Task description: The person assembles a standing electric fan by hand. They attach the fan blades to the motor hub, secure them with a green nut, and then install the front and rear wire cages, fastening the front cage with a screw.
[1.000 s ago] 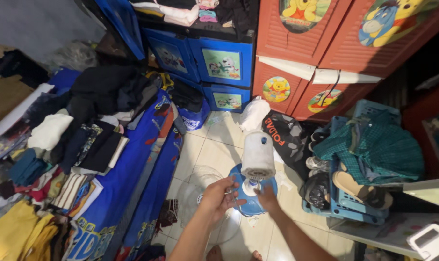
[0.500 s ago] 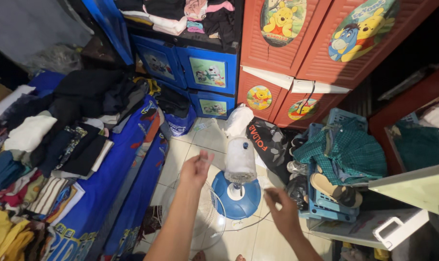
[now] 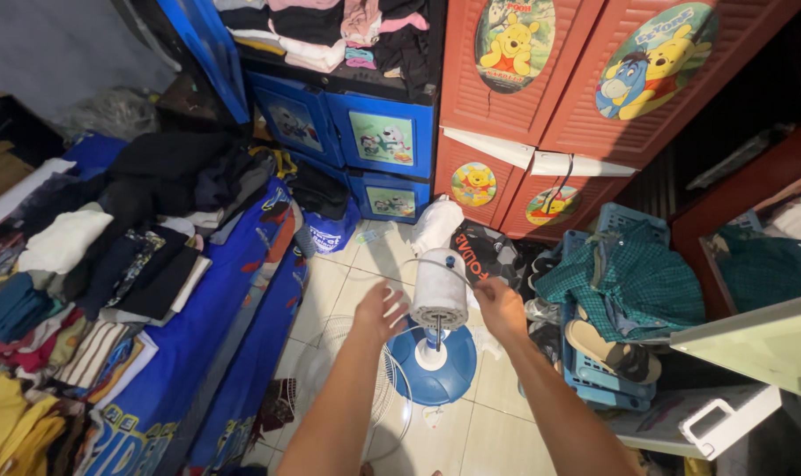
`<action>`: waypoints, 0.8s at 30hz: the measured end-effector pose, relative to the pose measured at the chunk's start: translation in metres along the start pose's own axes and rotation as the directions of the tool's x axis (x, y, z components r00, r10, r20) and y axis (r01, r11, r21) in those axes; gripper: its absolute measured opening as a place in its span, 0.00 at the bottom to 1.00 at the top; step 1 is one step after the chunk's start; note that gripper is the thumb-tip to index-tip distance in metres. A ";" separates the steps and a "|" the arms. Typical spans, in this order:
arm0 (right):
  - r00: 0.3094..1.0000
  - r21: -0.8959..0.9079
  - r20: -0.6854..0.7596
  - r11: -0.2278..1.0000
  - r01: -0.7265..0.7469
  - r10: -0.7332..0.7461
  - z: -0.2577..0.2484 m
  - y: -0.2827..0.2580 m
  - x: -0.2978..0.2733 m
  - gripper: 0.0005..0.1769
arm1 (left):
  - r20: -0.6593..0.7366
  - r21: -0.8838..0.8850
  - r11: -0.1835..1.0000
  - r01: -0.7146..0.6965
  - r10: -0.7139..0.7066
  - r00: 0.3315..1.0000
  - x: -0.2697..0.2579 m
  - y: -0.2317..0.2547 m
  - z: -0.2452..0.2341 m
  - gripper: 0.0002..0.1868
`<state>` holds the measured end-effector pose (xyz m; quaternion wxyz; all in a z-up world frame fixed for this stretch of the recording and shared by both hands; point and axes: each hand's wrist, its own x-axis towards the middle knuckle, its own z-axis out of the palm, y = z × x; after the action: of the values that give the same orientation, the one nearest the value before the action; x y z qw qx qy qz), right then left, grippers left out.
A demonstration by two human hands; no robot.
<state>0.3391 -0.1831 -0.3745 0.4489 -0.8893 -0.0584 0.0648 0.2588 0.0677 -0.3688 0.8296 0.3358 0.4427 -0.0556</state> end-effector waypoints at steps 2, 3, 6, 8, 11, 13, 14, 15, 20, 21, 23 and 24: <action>1.000 -0.062 -0.006 0.998 -0.009 0.008 0.005 0.013 -0.003 0.16 | 0.022 0.192 0.980 -0.051 0.048 0.999 -0.012 -0.015 -0.006 0.31; 1.000 -0.093 -0.012 0.996 -0.012 0.011 0.005 0.018 -0.005 0.17 | 0.000 0.223 0.974 -0.038 0.039 0.999 -0.018 -0.022 -0.008 0.29; 0.999 -0.175 0.003 0.984 -0.034 0.035 0.004 0.029 -0.021 0.22 | -0.025 0.313 0.948 -0.061 0.072 0.997 -0.033 -0.034 -0.016 0.25; 0.998 -0.162 0.016 0.985 -0.050 0.054 0.002 0.033 -0.040 0.22 | 0.003 0.373 0.919 -0.128 0.137 0.991 -0.042 -0.047 -0.026 0.24; 1.000 -0.147 -0.011 0.989 -0.026 0.025 0.000 0.028 -0.062 0.22 | -0.006 0.385 0.910 -0.153 0.168 0.986 -0.044 -0.057 -0.034 0.21; 0.999 -0.129 -0.029 0.992 0.012 -0.016 0.001 0.021 -0.084 0.22 | 0.046 0.366 0.906 -0.212 0.210 0.977 -0.045 -0.062 -0.044 0.20; 0.999 -0.115 -0.034 0.993 0.038 -0.043 0.001 0.017 -0.095 0.22 | 0.071 0.354 0.904 -0.240 0.230 0.971 -0.046 -0.065 -0.049 0.20; 0.997 -0.100 -0.039 0.993 0.068 -0.072 0.003 0.012 -0.105 0.21 | 0.065 0.373 0.896 -0.239 0.232 0.971 -0.047 -0.065 -0.055 0.20; 0.988 -0.163 -0.042 0.977 0.137 -0.145 0.017 -0.016 -0.163 0.24 | 0.057 0.446 0.859 -0.250 0.251 0.966 -0.064 -0.069 -0.098 0.22; 0.988 -0.174 -0.030 0.974 0.143 -0.151 0.023 -0.022 -0.172 0.25 | 0.055 0.458 0.851 -0.258 0.262 0.963 -0.067 -0.070 -0.111 0.23; 0.979 -0.154 -0.024 0.968 0.198 -0.204 0.034 -0.031 -0.192 0.29 | 0.046 0.485 0.834 -0.265 0.278 0.959 -0.075 -0.076 -0.144 0.26; 0.974 -0.141 -0.018 0.965 0.223 -0.227 0.042 -0.035 -0.207 0.31 | 0.045 0.502 0.819 -0.278 0.297 0.954 -0.080 -0.082 -0.167 0.27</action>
<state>0.1270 -0.1628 -0.3583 0.3916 -0.9069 -0.1557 -0.0061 0.0624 0.0890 -0.4124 0.7041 0.6040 0.3716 -0.0374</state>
